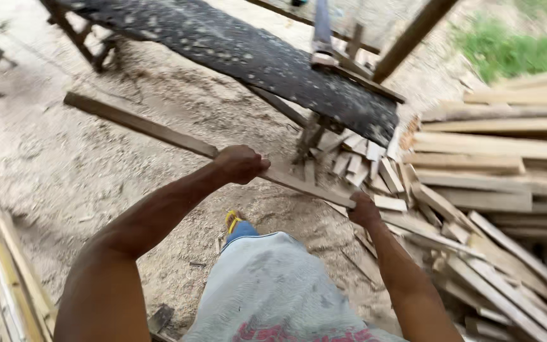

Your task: The person feeds thin wooden strips along a work bench and smooths them with an electric planer, steadying each strip with the other hand. They pick additional strips from a pile, saw one strip to length with a hand saw, and continue planing the strips along the bench.

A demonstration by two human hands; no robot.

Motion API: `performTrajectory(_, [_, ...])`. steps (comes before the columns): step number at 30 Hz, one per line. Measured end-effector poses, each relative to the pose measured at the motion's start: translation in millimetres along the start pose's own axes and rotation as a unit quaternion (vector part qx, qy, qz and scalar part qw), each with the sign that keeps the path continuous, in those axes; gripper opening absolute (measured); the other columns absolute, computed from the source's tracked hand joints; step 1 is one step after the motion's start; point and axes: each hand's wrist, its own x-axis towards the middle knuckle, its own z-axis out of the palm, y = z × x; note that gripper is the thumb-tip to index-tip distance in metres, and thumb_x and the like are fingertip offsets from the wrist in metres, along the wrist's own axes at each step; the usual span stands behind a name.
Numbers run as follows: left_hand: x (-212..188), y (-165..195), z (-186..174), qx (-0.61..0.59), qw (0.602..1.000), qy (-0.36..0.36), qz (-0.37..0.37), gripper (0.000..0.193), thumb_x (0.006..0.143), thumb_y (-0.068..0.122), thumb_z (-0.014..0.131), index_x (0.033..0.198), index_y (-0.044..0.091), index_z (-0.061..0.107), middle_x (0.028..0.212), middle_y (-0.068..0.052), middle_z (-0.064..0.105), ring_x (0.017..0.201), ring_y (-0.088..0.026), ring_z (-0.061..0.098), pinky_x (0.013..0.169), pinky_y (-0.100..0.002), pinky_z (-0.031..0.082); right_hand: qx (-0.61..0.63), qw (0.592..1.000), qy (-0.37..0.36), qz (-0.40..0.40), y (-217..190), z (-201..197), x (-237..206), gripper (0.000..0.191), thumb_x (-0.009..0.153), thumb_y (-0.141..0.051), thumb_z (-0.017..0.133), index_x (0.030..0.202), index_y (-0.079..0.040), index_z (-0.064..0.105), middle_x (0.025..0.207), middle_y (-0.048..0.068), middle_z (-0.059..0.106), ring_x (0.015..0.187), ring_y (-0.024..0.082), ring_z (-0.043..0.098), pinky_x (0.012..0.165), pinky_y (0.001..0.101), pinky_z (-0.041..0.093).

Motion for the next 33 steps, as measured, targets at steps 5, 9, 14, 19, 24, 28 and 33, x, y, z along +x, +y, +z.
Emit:
performTrajectory(5, [-54.2,-159.7,56.9,0.105,0.956,0.216,-0.168,0.023,0.102,0.023,0.066,0.119,0.011,0.057,0.111,-0.012,0.06,0.108,-0.027,0.059,0.106,-0.05,0.048,-0.067,0.971,-0.214,0.081,-140.7,43.8,116.9,0.032,0.087,-0.028,0.073,0.109,-0.005,0.077,0.106,0.023,0.075,0.096,0.036,0.072,0.09,0.0457,0.058])
performTrajectory(9, [-80.4,-224.4,100.9,0.076,0.836,0.375,-0.393,0.082,0.085,0.018,0.076,0.152,0.009,0.029,0.141,-0.022,0.038,0.134,-0.037,0.04,0.116,-0.059,0.035,-0.051,0.953,-0.29,0.064,-257.5,58.5,203.0,0.039,0.092,-0.027,0.069,0.112,0.006,0.071,0.102,0.023,0.075,0.085,0.032,0.075,0.077,0.0408,0.063])
performTrajectory(14, [-58.4,-224.9,136.9,-0.203,0.816,0.362,-0.403,0.097,0.078,0.026,0.083,0.15,0.005,0.021,0.144,-0.034,0.027,0.13,-0.051,0.036,0.109,-0.064,0.036,-0.018,0.945,-0.302,0.123,-331.5,62.2,288.2,0.04,0.094,-0.022,0.067,0.116,0.011,0.07,0.091,0.02,0.073,0.066,0.024,0.07,0.057,0.0357,0.057])
performTrajectory(19, [-4.4,-245.7,131.3,-0.427,0.816,0.156,-0.357,0.094,0.085,0.048,0.078,0.156,0.014,0.027,0.16,-0.025,0.024,0.142,-0.048,0.039,0.11,-0.055,0.049,0.008,0.943,-0.294,0.154,-305.8,72.4,338.3,0.039,0.092,-0.017,0.066,0.116,0.014,0.067,0.087,0.019,0.073,0.062,0.023,0.069,0.052,0.0349,0.058])
performTrajectory(24, [97.3,-303.4,83.9,-0.416,0.857,0.103,-0.285,0.096,0.091,0.063,0.066,0.165,0.029,0.014,0.165,-0.026,0.016,0.144,-0.051,0.035,0.113,-0.058,0.044,-0.059,0.946,-0.292,0.128,-253.2,79.8,385.1,0.037,0.082,-0.019,0.072,0.105,0.009,0.078,0.098,0.025,0.077,0.086,0.032,0.076,0.073,0.0416,0.061])
performTrajectory(28, [167.9,-347.9,50.4,-0.342,0.899,0.029,-0.271,0.093,0.094,0.069,0.057,0.166,0.032,0.011,0.166,-0.027,0.016,0.144,-0.049,0.037,0.114,-0.058,0.043,-0.053,0.947,-0.287,0.138,-236.9,72.2,436.4,0.04,0.082,-0.027,0.073,0.106,0.005,0.074,0.103,0.027,0.076,0.097,0.038,0.076,0.085,0.0445,0.062])
performTrajectory(33, [211.1,-396.4,45.1,-0.338,0.896,-0.015,-0.287,0.093,0.095,0.068,0.056,0.166,0.027,0.01,0.165,-0.025,0.019,0.145,-0.047,0.035,0.114,-0.058,0.041,-0.113,0.949,-0.289,0.061,-230.8,66.8,495.8,0.042,0.087,-0.035,0.072,0.105,0.003,0.078,0.105,0.027,0.075,0.1,0.04,0.074,0.09,0.0466,0.06])
